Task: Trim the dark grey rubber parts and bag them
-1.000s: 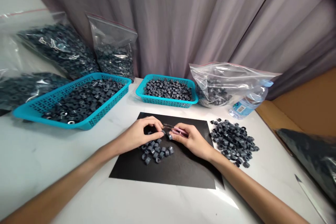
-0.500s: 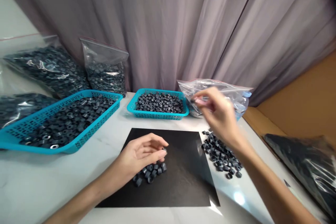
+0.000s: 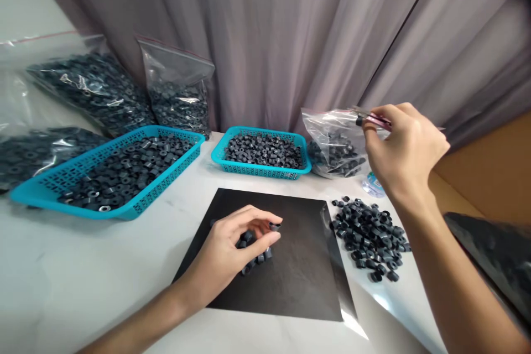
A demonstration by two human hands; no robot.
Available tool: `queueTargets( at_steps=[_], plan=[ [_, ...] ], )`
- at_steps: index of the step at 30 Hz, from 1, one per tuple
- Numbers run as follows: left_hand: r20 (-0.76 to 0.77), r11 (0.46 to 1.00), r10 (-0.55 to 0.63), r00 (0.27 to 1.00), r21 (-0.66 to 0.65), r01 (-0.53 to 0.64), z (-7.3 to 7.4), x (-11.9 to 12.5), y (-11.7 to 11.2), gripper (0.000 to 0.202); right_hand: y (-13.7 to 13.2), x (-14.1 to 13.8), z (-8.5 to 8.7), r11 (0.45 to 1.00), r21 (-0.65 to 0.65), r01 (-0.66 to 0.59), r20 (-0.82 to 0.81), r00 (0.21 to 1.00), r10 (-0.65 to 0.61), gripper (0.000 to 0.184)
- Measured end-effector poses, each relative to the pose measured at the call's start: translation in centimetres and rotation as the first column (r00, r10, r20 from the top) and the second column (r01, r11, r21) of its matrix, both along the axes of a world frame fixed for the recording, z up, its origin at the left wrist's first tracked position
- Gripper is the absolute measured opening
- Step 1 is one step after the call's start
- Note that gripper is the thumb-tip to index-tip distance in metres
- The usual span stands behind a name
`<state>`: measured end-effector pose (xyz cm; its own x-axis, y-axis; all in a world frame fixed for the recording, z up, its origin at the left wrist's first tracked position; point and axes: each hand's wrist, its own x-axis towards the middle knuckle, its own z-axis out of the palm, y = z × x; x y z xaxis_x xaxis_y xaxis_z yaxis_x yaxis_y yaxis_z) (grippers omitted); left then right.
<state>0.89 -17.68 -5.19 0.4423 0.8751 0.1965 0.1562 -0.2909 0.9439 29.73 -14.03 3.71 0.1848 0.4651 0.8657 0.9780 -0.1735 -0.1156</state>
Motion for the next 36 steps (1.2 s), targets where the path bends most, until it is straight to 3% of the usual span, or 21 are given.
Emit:
queueTargets(
  at_steps=[5, 15, 29, 36],
  plan=[
    [-0.032, 0.993, -0.014, 0.999, 0.119, 0.018, 0.4, 0.2, -0.4, 0.016, 0.4, -0.2, -0.7, 0.999, 0.01, 0.039, 0.084, 0.996, -0.04, 0.021],
    [-0.059, 0.992, -0.013, 0.998, 0.123, 0.02, 0.8, -0.2, -0.8, 0.016, 0.5, 0.3, -1.2, 0.991, -0.119, -0.056, 0.211, 0.974, 0.081, 0.028],
    [-0.077, 0.982, 0.032, 0.997, 0.19, -0.016, -0.2, -0.2, 1.0, 0.015, 1.4, 1.0, -0.5, 0.999, -0.018, -0.028, 0.038, 0.999, 0.029, 0.024],
    [0.021, 1.0, 0.026, 0.999, 0.011, -0.026, 2.3, 2.1, 0.8, 0.019, 0.4, 0.7, 0.6, 0.992, -0.1, -0.077, -0.11, 0.992, 0.066, 0.019]
  ],
)
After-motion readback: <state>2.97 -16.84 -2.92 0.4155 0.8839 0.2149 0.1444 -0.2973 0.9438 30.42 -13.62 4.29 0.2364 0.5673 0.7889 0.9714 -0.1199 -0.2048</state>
